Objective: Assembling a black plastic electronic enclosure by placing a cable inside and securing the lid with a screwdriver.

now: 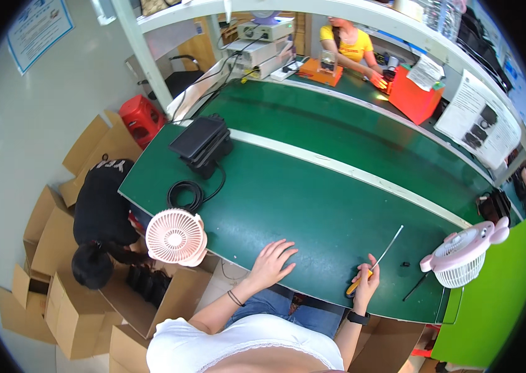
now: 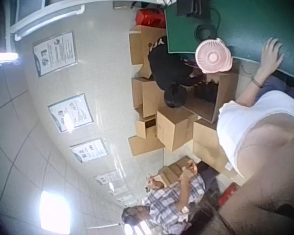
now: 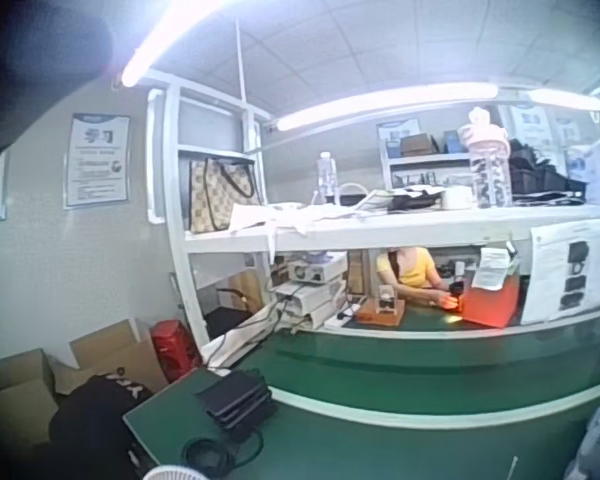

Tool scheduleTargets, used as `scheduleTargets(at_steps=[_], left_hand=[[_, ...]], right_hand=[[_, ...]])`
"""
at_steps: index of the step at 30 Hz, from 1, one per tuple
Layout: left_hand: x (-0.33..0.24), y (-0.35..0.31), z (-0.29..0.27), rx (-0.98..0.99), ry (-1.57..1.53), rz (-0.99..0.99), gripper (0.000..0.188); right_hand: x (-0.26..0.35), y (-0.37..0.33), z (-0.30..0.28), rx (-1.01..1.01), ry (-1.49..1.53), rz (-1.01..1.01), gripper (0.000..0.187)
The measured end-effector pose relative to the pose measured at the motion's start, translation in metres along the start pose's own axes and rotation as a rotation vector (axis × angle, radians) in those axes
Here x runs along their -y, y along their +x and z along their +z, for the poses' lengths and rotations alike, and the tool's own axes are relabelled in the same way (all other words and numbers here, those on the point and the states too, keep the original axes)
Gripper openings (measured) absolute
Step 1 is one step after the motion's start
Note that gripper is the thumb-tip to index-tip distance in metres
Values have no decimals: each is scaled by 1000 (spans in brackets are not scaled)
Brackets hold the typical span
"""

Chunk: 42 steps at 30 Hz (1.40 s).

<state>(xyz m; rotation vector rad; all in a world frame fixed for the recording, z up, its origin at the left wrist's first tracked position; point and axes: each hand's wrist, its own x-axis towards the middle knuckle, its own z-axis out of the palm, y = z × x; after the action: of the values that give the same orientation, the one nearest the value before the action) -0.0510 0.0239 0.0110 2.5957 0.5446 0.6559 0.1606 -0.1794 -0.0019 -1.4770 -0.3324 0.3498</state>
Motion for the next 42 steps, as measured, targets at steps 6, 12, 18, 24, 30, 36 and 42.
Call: scheduleTargets(at_steps=[6, 12, 18, 24, 30, 36, 42], left_hand=[[-9, 10, 11, -122, 31, 6, 23], [-10, 23, 15, -104, -121, -168, 11], [-11, 31, 15, -32, -171, -167, 11], [-11, 30, 15, 22, -169, -171, 13], [-10, 33, 15, -12, -175, -145, 12], [-12, 34, 14, 11, -164, -154, 12], [-11, 33, 15, -5, -154, -137, 11]], right_hand=[[0, 0, 1, -2, 9, -38, 40], [1, 1, 0, 28, 3, -8, 36], [2, 0, 0, 15, 29, 23, 33], [2, 0, -2, 5, -12, 14, 32], [6, 1, 2, 20, -57, 25, 30], [4, 2, 1, 16, -63, 29, 30], [5, 1, 1, 28, -66, 24, 31]])
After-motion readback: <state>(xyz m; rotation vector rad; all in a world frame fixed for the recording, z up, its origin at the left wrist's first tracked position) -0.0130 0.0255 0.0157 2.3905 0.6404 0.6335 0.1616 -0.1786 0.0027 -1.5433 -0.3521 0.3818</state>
